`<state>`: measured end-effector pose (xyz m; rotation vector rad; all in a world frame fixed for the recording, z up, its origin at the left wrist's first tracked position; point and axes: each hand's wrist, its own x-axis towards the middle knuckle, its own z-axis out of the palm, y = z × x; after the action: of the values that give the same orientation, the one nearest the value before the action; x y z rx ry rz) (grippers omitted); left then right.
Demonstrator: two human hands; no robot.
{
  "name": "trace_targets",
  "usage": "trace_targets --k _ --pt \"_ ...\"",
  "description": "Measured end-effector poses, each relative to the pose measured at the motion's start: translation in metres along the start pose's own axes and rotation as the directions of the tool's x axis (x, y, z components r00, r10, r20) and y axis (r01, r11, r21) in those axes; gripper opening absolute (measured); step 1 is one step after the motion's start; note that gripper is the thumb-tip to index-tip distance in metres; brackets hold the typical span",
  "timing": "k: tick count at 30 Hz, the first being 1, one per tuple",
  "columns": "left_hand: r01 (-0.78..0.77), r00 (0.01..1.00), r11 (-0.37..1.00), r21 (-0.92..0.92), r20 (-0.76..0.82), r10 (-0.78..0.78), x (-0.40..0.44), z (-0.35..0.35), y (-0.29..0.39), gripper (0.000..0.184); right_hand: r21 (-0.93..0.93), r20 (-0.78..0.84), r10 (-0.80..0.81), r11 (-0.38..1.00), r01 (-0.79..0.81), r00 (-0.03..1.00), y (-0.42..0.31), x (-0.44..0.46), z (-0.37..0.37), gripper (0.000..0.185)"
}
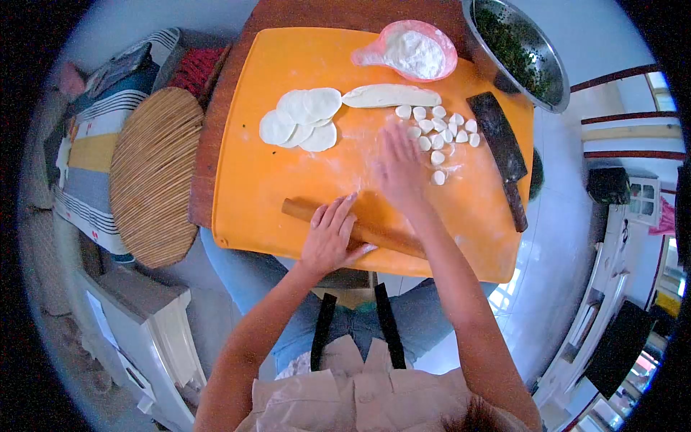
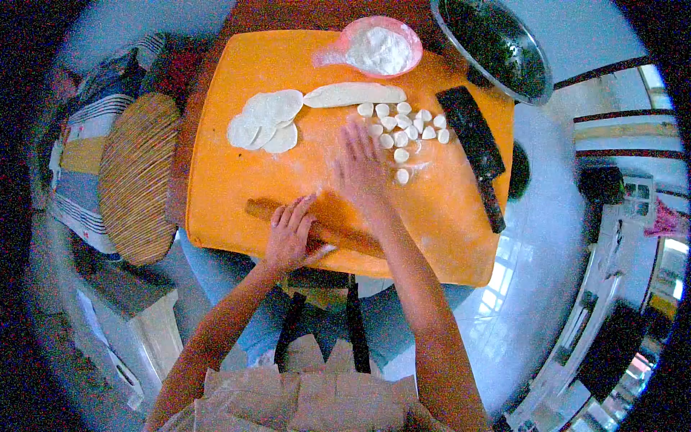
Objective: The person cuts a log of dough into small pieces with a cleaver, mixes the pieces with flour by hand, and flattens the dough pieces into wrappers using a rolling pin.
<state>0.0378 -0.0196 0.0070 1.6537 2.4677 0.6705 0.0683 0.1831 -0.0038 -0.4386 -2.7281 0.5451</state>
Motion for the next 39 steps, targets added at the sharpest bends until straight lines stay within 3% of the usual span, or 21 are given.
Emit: trace_targets --k 2,5,11,14,17,20,23,24,27,29,30,33,36,39 --pt "0.000 1.000 1.000 -0.004 0.017 0.000 0.002 -0.002 0.000 0.060 -0.151 0.153 -0.034 0.987 0.058 0.988 -0.009 0.000 0.006 0.062" --pt "0.002 1.000 1.000 -0.024 0.020 -0.001 0.003 -0.003 0.002 0.057 -0.189 0.173 0.019 0.982 0.014 0.985 -0.009 -0.002 0.004 0.069" --pt "0.097 0.994 0.993 0.066 -0.057 -0.093 0.030 -0.010 0.016 0.057 -0.202 0.132 0.101 0.977 -0.073 0.986 0.002 0.010 0.012 0.053" --pt "0.164 0.985 0.986 0.009 -0.056 -0.163 0.041 0.004 0.006 0.059 0.387 0.090 0.153 0.905 -0.176 0.984 0.018 -0.008 -0.014 0.036" --pt "0.202 0.979 0.979 -0.010 0.036 -0.201 0.029 0.007 0.005 0.058 0.048 0.091 0.303 0.950 -0.309 0.948 0.004 -0.039 -0.028 0.026" --pt "0.224 0.965 0.970 0.095 0.119 -0.234 0.012 0.002 0.014 0.058 0.240 0.346 0.369 0.854 -0.462 0.863 -0.016 -0.044 -0.035 0.019" --pt "0.258 0.965 0.959 0.114 0.010 -0.261 0.032 0.004 0.015 0.053 0.284 0.407 0.259 0.876 -0.391 0.876 -0.032 -0.042 -0.035 0.017" --pt "0.262 0.965 0.956 0.131 -0.027 -0.261 0.048 0.005 0.013 0.053 0.168 0.414 0.233 0.930 -0.326 0.880 -0.029 -0.039 -0.030 0.016" --pt "0.274 0.960 0.949 0.154 -0.108 -0.259 0.088 0.010 0.004 0.053 0.092 0.428 0.183 0.965 -0.244 0.885 -0.020 -0.028 -0.031 0.014" --pt "0.289 0.954 0.946 0.147 -0.129 -0.272 0.097 0.017 0.000 0.054 0.240 0.450 0.104 0.943 -0.232 0.887 -0.004 -0.027 -0.029 0.014" --pt "0.289 0.957 0.946 0.146 -0.046 -0.286 0.089 0.015 0.004 0.055 0.316 0.453 0.059 0.922 -0.223 0.889 0.002 -0.026 -0.029 0.014" --pt "0.276 0.944 0.944 0.178 0.134 -0.302 0.044 0.002 0.017 0.056 0.446 0.529 0.201 0.760 -0.472 0.824 0.003 -0.032 -0.039 0.013" --pt "0.254 0.941 0.932 0.260 0.157 -0.300 0.043 0.001 0.019 0.056 0.343 0.536 0.206 0.832 -0.435 0.818 -0.011 -0.036 -0.045 0.011" --pt "0.256 0.966 0.932 0.257 -0.023 -0.259 0.092 0.015 0.005 0.057 0.157 0.371 0.178 0.955 -0.250 0.912 -0.020 -0.035 -0.032 0.010"
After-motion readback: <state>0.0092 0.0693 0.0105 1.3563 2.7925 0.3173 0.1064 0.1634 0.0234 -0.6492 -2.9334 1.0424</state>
